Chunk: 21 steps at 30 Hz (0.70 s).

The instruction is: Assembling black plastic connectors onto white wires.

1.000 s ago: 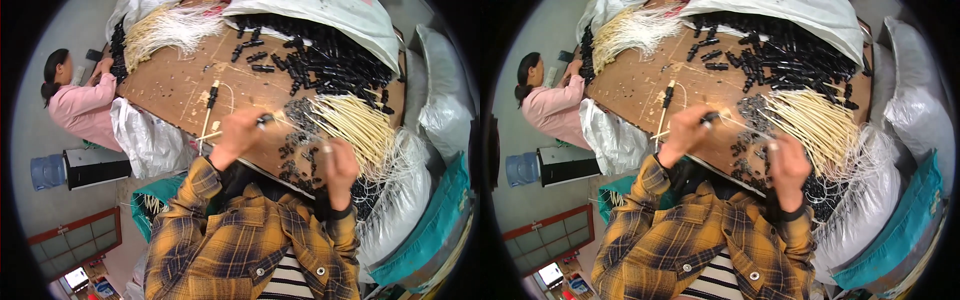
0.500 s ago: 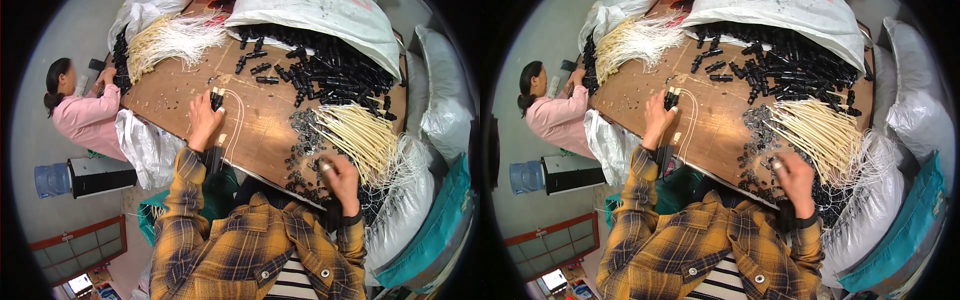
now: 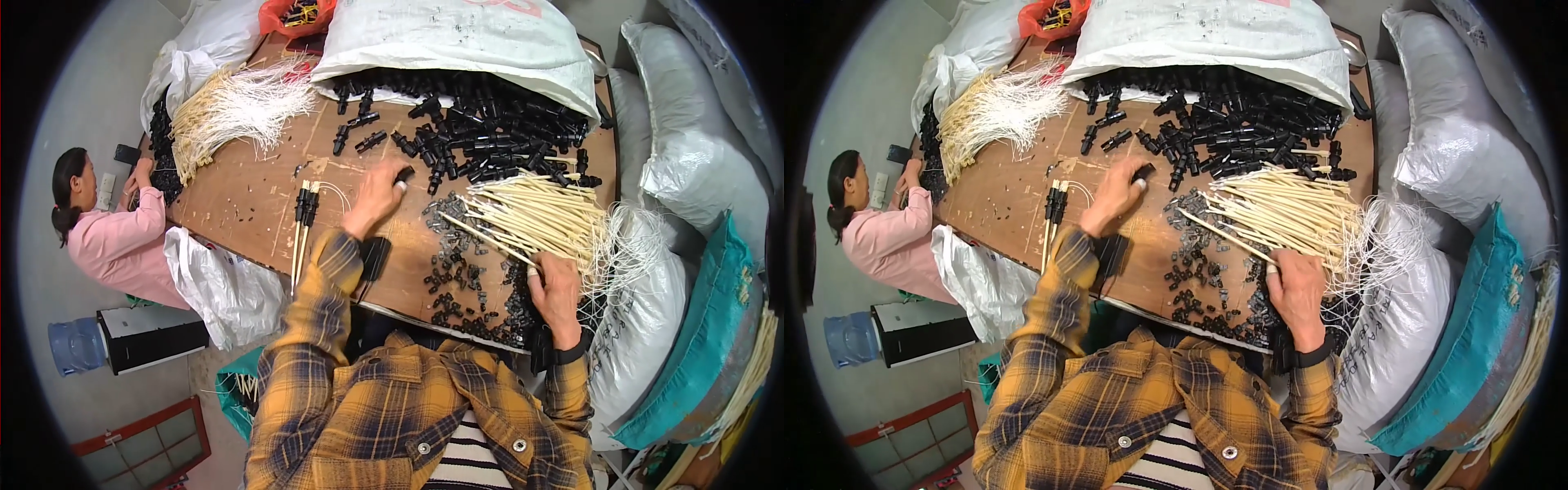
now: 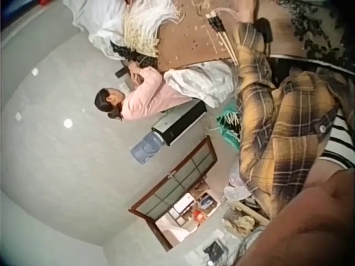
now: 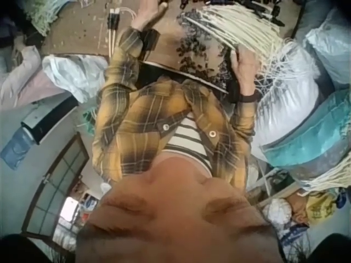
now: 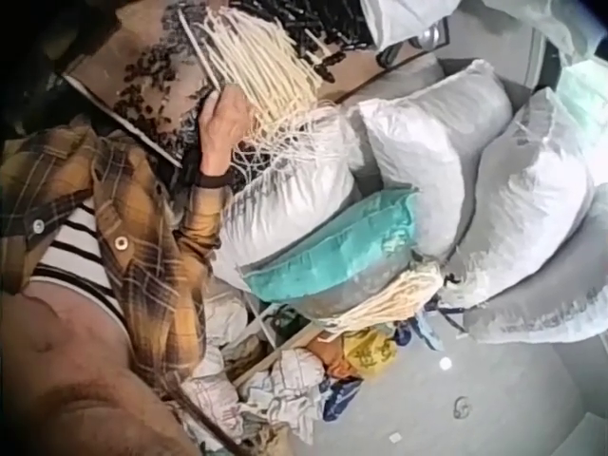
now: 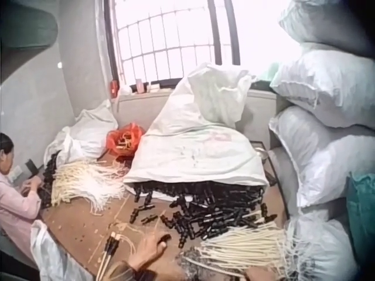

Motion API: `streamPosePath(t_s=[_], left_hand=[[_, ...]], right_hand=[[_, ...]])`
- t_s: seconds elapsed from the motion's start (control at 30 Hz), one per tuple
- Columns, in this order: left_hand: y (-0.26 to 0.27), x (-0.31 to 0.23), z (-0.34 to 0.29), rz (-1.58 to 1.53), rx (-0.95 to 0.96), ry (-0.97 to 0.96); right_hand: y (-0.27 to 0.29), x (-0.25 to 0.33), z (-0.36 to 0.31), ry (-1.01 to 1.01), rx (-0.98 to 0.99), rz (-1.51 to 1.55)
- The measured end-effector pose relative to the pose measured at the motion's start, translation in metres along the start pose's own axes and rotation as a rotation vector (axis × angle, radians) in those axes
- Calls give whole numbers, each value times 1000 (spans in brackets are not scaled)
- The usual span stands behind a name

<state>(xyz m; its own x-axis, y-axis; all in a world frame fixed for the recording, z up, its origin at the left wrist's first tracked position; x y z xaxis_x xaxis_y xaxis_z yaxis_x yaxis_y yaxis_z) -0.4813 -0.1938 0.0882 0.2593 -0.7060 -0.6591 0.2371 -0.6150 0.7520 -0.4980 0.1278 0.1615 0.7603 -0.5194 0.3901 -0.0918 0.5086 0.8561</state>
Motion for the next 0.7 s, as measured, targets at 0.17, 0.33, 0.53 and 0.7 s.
streamPosePath(t_s=[0.17, 0.33, 0.53, 0.7], left_hand=[[-16, -24, -43, -472, 187, 224], [-12, -43, -54, -350, 253, 229], [-21, -101, -81, 317, 33, -657], [-25, -161, -104, 154, 29, -545]], right_hand=[[-13, 6, 6, -187, -3, 424], [-21, 9, -1, -166, 19, 599], [-35, 34, 5, 50, 151, 450], [-37, 44, 22, 119, -79, 201]])
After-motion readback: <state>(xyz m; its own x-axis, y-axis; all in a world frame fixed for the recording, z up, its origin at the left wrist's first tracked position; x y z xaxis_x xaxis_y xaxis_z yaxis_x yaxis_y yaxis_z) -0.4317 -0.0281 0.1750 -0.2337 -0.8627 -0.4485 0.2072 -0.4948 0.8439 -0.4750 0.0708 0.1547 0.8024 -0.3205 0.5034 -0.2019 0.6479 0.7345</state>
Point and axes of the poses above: each hand's wrist, its own z-axis towards the middle knuckle, its own y-axis out of the back of the hand, x = y × z, the point moved 9 cm from there along z, towards the middle knuckle, and after that the axes turned 6 degrees about y, right-handed, at the moved point
